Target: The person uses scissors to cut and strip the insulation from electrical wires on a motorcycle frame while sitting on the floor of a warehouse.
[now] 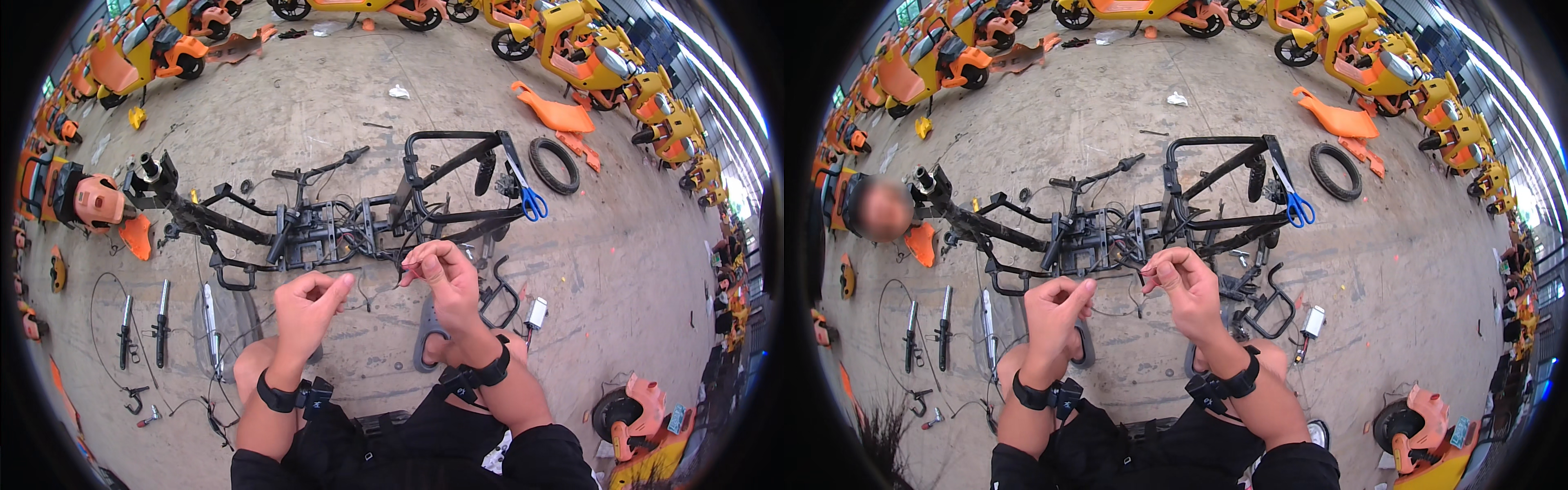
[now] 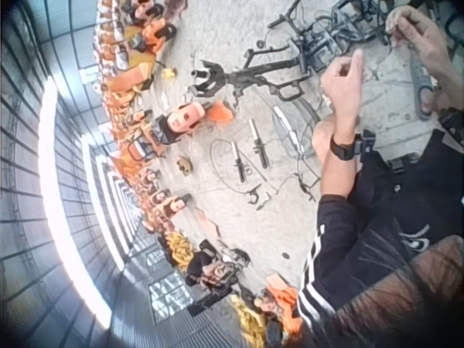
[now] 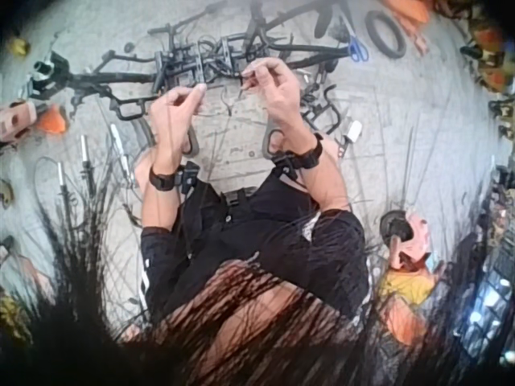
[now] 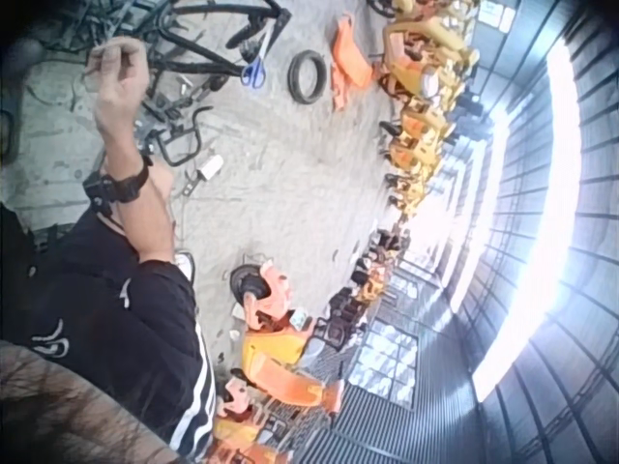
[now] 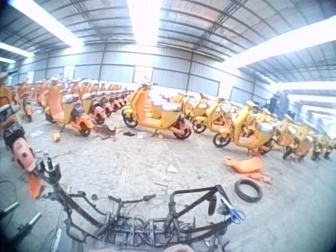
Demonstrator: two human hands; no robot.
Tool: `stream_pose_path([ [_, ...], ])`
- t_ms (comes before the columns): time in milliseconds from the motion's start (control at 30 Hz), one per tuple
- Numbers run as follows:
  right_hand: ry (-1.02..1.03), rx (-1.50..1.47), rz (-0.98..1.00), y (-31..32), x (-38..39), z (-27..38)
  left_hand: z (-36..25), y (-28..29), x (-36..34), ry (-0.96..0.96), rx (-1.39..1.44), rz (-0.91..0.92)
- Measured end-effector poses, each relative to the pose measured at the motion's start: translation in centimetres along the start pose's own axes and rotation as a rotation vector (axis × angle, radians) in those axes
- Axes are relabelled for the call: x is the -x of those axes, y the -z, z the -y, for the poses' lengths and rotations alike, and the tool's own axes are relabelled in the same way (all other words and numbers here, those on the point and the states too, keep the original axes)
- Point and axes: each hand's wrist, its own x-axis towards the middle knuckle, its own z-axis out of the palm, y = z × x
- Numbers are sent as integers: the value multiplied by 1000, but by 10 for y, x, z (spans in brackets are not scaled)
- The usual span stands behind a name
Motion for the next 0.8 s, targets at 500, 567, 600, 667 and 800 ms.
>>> stream_pose_path([
  [500,-162,160,55,-11,6,6,-14,-33,5,-500,-15,93],
  [567,-131,182,89,-12,8,5,-8,-34,5,-397,121,155],
  [600,-106,215,101,-13,7,5,-7,-30,3,-379,127,201],
  [667,-85,258,121,-13,8,4,-4,-27,3,-325,175,264],
  [800,-69,251,153,-16,7,3,-4,-26,1,-203,319,322],
])
